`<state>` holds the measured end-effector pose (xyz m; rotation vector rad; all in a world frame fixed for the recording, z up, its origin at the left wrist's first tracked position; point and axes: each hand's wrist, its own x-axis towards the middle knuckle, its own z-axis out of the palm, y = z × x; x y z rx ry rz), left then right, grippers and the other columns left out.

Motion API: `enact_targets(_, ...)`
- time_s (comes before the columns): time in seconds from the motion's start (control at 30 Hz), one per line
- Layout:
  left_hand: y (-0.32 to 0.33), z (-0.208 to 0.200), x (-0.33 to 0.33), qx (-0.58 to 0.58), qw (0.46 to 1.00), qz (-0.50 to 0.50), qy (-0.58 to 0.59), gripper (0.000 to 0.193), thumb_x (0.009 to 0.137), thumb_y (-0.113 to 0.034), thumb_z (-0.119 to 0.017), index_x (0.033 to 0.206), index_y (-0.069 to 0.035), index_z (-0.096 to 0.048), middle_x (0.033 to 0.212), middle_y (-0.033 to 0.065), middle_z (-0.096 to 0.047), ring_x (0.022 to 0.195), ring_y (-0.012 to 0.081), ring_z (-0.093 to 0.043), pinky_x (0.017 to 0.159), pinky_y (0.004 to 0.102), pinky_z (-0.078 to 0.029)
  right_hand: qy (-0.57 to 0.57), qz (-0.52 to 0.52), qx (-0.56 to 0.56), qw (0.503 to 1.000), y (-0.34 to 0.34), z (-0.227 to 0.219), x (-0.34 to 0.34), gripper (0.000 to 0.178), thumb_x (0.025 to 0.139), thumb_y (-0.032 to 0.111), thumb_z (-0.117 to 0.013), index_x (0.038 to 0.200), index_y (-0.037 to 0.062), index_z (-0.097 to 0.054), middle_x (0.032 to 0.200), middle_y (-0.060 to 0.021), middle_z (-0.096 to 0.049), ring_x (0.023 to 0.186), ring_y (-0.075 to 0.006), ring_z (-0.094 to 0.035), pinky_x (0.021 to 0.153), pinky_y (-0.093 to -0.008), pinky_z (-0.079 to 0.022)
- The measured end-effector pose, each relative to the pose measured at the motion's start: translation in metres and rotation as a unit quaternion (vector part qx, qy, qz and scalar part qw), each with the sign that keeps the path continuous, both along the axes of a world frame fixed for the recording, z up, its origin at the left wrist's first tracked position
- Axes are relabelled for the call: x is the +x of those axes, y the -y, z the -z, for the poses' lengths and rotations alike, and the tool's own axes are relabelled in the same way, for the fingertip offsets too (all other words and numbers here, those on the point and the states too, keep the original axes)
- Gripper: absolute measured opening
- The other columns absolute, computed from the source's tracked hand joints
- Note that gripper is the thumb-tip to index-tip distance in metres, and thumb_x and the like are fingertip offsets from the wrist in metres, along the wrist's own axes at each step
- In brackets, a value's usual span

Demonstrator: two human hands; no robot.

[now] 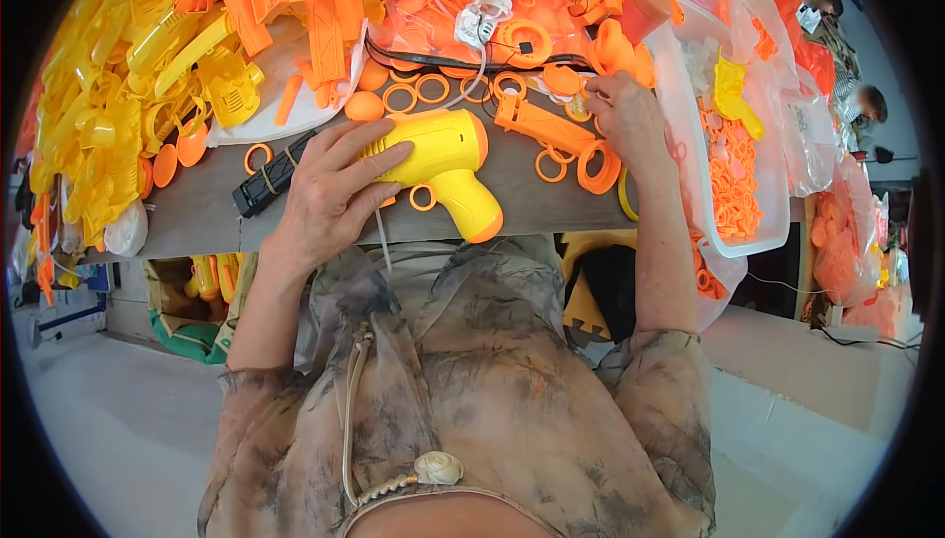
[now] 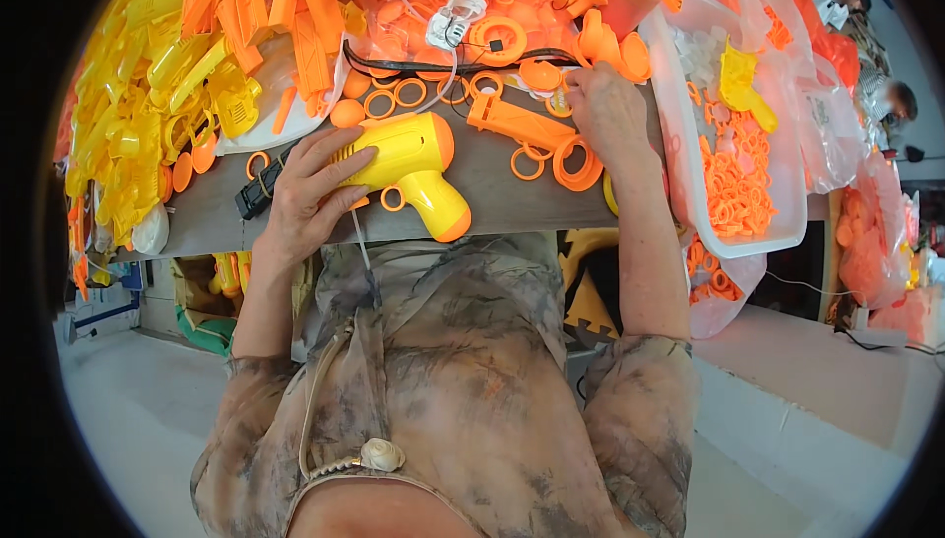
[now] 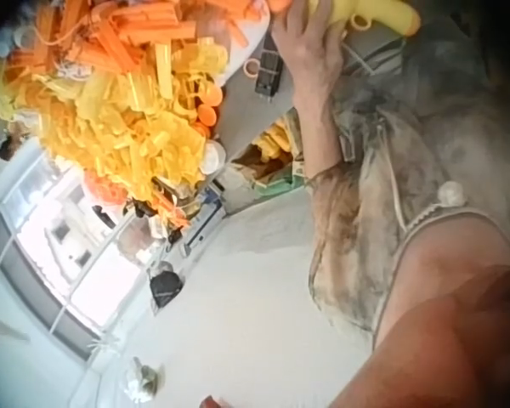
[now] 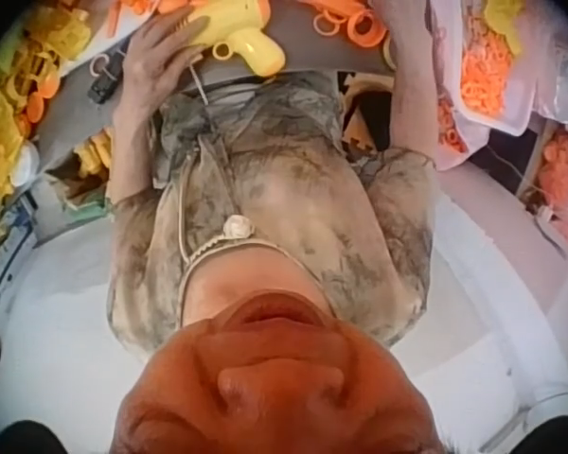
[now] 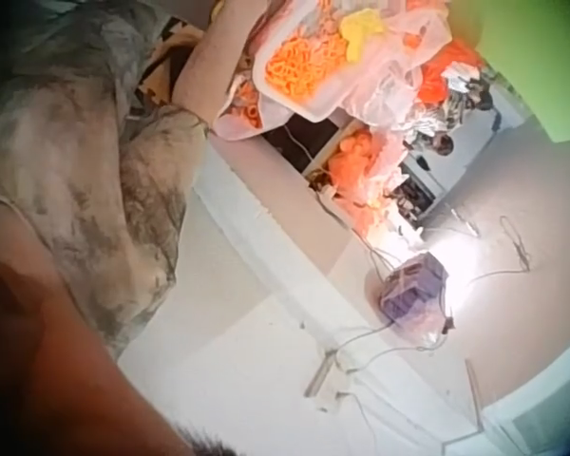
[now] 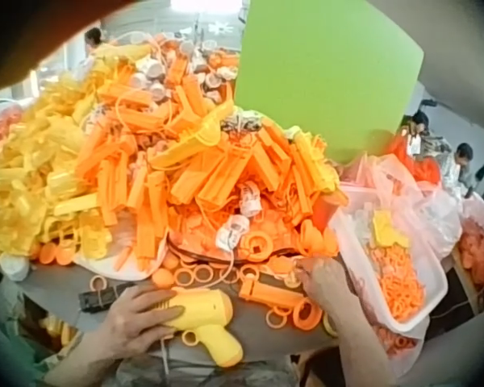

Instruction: Assembling various plastic components and internal parts of toy guns.

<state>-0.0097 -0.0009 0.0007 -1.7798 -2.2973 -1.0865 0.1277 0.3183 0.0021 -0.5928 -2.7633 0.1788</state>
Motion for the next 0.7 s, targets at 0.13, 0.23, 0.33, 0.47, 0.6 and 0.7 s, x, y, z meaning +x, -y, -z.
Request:
enact_targets(0.13,0.001,0.001,0.002,0.016,1.0,-0.009,-0.005,0.04,0.071,-0.011,-0.069,0.111,-0.01,-0.064,0.12,0.0107,-0.056,0.107,0.0315,-0.051,0.091,0.0397,-0.041,-0.038,0.002,-0.051,0.998,0.002,-0.011,-0.001,0.019,0.08,0.013,-0.061,0.093,-0.0002,-0.064,0.085,-0.0154,-0.063,0.075,-0.0293,-0.063,0.067,-0.0347,-0.048)
enact_targets(0.23,0.004,0.001,0.002,0.013,1.0,-0.001,0.009,0.04,0.07,-0.01,-0.069,0.11,-0.009,-0.064,0.12,0.0106,-0.056,0.107,0.0315,-0.051,0.091,0.0396,-0.041,-0.139,0.018,-0.118,0.983,0.005,-0.026,-0.006,0.018,0.081,0.013,-0.06,0.092,-0.0006,-0.064,0.084,-0.0153,-0.064,0.075,-0.0293,-0.063,0.068,-0.0347,-0.048)
enact_targets(0.33,0.005,0.003,0.001,0.025,1.0,-0.008,0.014,0.04,0.07,-0.01,-0.07,0.11,-0.009,-0.063,0.119,0.0107,-0.056,0.107,0.0312,-0.051,0.091,0.0393,-0.041,-0.131,-0.033,-0.119,0.984,0.006,-0.033,-0.026,0.018,0.082,0.013,-0.058,0.092,-0.0008,-0.063,0.083,-0.016,-0.064,0.075,-0.0296,-0.063,0.07,-0.0347,-0.048)
enact_targets(0.47,-0.005,0.003,0.002,0.021,0.999,-0.027,0.008,0.041,0.069,-0.01,-0.07,0.11,-0.008,-0.063,0.119,0.0105,-0.056,0.107,0.0307,-0.051,0.091,0.0391,-0.041,-0.13,-0.065,-0.044,0.988,-0.008,-0.033,-0.067,0.02,0.083,0.014,-0.057,0.094,-0.0001,-0.064,0.082,-0.0177,-0.065,0.078,-0.0308,-0.063,0.071,-0.0361,-0.048)
enact_targets(0.6,-0.003,0.006,0.002,0.032,0.999,-0.028,0.009,0.041,0.069,-0.011,-0.07,0.11,-0.008,-0.063,0.119,0.0102,-0.056,0.107,0.0305,-0.051,0.091,0.0391,-0.041,-0.006,-0.062,-0.009,0.998,-0.005,-0.036,-0.109,0.022,0.08,0.017,-0.06,0.096,0.0016,-0.065,0.082,-0.0186,-0.065,0.081,-0.0316,-0.062,0.073,-0.0399,-0.047)
enact_targets(0.7,-0.003,0.005,0.002,0.033,0.999,-0.025,0.014,0.041,0.069,-0.011,-0.07,0.109,-0.008,-0.063,0.119,0.0103,-0.056,0.107,0.0305,-0.051,0.092,0.0389,-0.04,0.046,-0.05,-0.027,0.997,-0.01,-0.022,-0.126,0.02,0.075,0.012,-0.061,0.092,0.0032,-0.066,0.088,-0.0193,-0.064,0.087,-0.0352,-0.061,0.078,-0.0433,-0.048)
